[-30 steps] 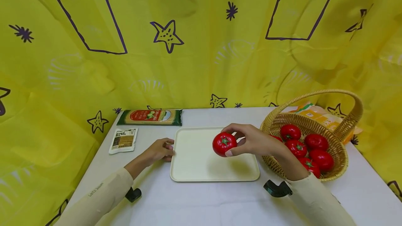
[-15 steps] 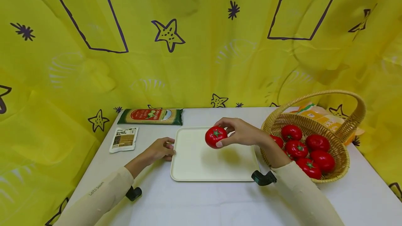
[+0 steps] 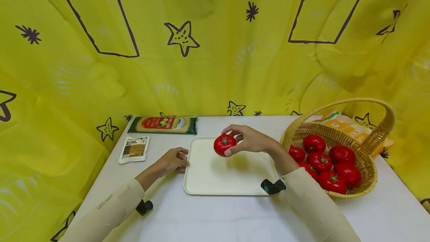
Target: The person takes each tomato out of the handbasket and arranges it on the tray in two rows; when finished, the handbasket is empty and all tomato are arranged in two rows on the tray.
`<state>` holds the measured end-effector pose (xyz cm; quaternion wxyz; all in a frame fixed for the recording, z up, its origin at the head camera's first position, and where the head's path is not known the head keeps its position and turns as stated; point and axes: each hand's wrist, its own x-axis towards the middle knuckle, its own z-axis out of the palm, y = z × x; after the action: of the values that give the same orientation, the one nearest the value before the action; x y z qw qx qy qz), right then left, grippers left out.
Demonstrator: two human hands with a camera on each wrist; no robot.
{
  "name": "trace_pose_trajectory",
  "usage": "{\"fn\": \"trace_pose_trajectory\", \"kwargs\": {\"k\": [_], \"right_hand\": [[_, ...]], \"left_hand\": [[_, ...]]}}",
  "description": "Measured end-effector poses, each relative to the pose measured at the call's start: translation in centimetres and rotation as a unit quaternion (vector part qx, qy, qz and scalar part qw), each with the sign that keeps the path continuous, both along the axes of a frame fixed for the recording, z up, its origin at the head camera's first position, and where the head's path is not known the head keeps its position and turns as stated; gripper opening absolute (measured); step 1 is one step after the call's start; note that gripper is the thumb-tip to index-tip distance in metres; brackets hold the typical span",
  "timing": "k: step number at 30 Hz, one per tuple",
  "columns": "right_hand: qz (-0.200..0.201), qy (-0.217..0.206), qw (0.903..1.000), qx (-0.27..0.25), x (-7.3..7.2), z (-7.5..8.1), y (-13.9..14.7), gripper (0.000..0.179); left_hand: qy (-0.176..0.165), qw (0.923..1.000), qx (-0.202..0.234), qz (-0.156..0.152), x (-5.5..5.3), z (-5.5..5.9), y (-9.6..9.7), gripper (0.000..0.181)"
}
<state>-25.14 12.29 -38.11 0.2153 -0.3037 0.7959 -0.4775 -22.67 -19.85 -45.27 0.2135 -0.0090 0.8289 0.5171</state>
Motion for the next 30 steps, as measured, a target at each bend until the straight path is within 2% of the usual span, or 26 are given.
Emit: {"fn": "trace_pose_trajectory", "kwargs": {"k": [3,9,18,30], "right_hand": [[-0.003,-0.002,1.0000,0.006,-0.6,-0.3,-0.3,0.061],[-0.009,-0.012,0.9998,0.012,-1.5,-1.0,-1.0,0.052],[0.010,-0.021,0.9996,0.012,-2.2,-1.9,-2.1,0.055],[-0.045,-0.033,0.9982,0.022,-2.7,-3.3,-3.7,0.052]], "left_hand": [[0.000,1.0000,0.000,0.001,0.0,0.1,-0.1,0.052],[-0.006,0.9999,0.011,0.001,-0.2,-0.1,-0.2,0.053],[-0.003,0.9999,0.015,-0.001,-0.3,-0.4,-0.2,0.053],[-0.005,0.9999,0.010,0.003,-0.2,-0.2,-0.1,0.052]]}}
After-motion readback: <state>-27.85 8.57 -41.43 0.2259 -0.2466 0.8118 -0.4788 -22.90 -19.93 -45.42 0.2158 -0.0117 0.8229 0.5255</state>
